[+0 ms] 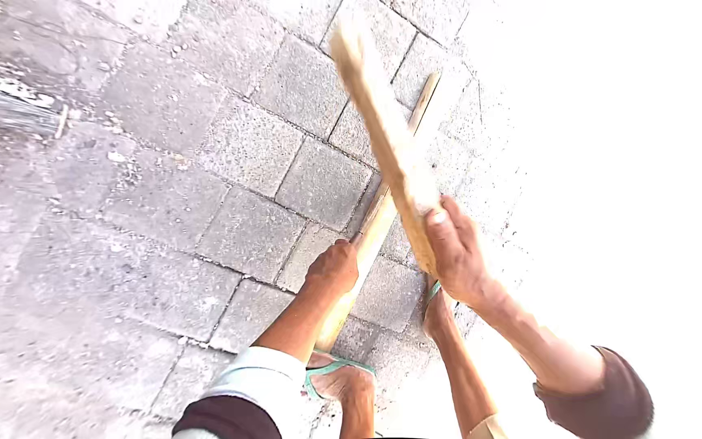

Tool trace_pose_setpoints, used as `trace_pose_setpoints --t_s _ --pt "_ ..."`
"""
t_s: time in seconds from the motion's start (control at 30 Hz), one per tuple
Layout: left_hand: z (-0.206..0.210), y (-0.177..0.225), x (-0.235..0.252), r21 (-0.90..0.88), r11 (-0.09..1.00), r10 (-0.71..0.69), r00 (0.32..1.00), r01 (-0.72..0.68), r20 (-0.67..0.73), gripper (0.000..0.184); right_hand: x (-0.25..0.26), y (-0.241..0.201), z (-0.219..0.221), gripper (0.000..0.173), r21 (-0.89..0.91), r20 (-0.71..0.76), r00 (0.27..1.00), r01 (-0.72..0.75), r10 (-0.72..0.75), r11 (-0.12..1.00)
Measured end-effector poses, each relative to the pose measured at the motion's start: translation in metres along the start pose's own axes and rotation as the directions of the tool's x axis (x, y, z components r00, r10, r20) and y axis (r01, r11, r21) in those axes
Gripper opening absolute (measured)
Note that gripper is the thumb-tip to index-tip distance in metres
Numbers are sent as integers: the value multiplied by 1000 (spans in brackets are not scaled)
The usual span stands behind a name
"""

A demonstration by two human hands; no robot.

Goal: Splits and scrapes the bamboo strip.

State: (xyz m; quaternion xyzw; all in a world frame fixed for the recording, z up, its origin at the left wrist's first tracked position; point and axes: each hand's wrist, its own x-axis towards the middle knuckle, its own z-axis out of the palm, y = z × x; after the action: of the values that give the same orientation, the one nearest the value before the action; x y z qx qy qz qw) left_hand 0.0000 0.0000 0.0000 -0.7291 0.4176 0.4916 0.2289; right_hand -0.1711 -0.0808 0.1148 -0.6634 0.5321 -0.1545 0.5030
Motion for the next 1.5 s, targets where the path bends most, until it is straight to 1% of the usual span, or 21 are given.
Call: trace_pose_setpoints --t_s 0.07,0.1,0.13,0.2,0.27,0.3,0.4,0.5,0.53,0.57,0.63,0.67,0.73,0.8,0.87,0.9,0.97,1.03,1.2,1.33,1.5 --pt "3 -3 1 15 1000 -2 1000 2 7 33 1 1 2 68 -39 -107 968 222 -225 974" --pt "3 -4 3 16 1000 1 1000 -1 11 33 -2 27 9 72 -133 -95 968 219 -232 967" --pt "3 -6 3 2 1000 5 1000 -5 20 33 -8 64 18 73 -241 -31 986 149 -161 959" --pt "13 -8 3 -52 999 18 999 -16 37 37 -22 122 26 75 -422 163 947 -186 276 887" --pt "12 -8 9 -53 999 1 999 2 46 39 -13 120 29 72 -350 227 808 -453 544 820" --pt "15 -11 7 -60 998 -14 998 17 57 39 -16 101 27 66 -263 226 812 -482 538 836" --pt "23 -11 11 -46 999 -6 999 8 45 35 -27 29 6 63 -25 50 977 -207 208 978" --pt "27 -13 15 -26 1000 -16 999 17 46 35 -20 41 19 77 -85 -85 988 125 -133 988" --pt "28 -14 15 -37 999 -16 999 17 42 36 -22 73 30 77 -178 -25 996 84 -89 981" --pt "32 -14 11 -50 999 -14 999 16 51 38 -27 101 37 76 -310 96 990 -70 105 948" --pt "31 -9 10 -60 998 -11 998 15 68 46 -21 124 41 76 -450 230 823 -384 520 806" --pt "29 -7 12 -50 999 -18 998 21 65 47 -15 115 42 71 -426 240 759 -477 605 769" --pt "36 -10 11 -51 998 -31 998 34 57 41 -30 81 37 62 -287 195 841 -443 505 849" --pt "40 -10 17 -38 999 -17 999 18 37 37 -42 58 32 67 -163 64 984 -155 168 974" --pt "43 -15 21 -36 999 -19 999 20 37 37 -42 71 43 78 -234 45 999 31 -21 972" --pt "46 -16 22 -42 999 -19 999 21 42 37 -44 89 50 79 -304 115 990 -37 76 952" --pt "50 -18 26 -60 998 -17 999 20 41 36 -39 120 57 76 -413 279 842 -329 462 849" --pt "50 -23 31 -55 998 -22 999 23 35 36 -49 139 62 76 -404 308 797 -385 520 830" --pt "54 -31 37 28 1000 -6 1000 5 14 34 -119 161 48 74 -190 20 915 -392 403 900" --pt "36 -52 52 79 995 56 998 -56 -5 33 -146 170 5 59 -36 -161 834 -540 528 841" --pt "-22 -87 100 288 942 186 982 -172 -23 29 -178 206 -48 65 -76 -296 757 -627 583 775"
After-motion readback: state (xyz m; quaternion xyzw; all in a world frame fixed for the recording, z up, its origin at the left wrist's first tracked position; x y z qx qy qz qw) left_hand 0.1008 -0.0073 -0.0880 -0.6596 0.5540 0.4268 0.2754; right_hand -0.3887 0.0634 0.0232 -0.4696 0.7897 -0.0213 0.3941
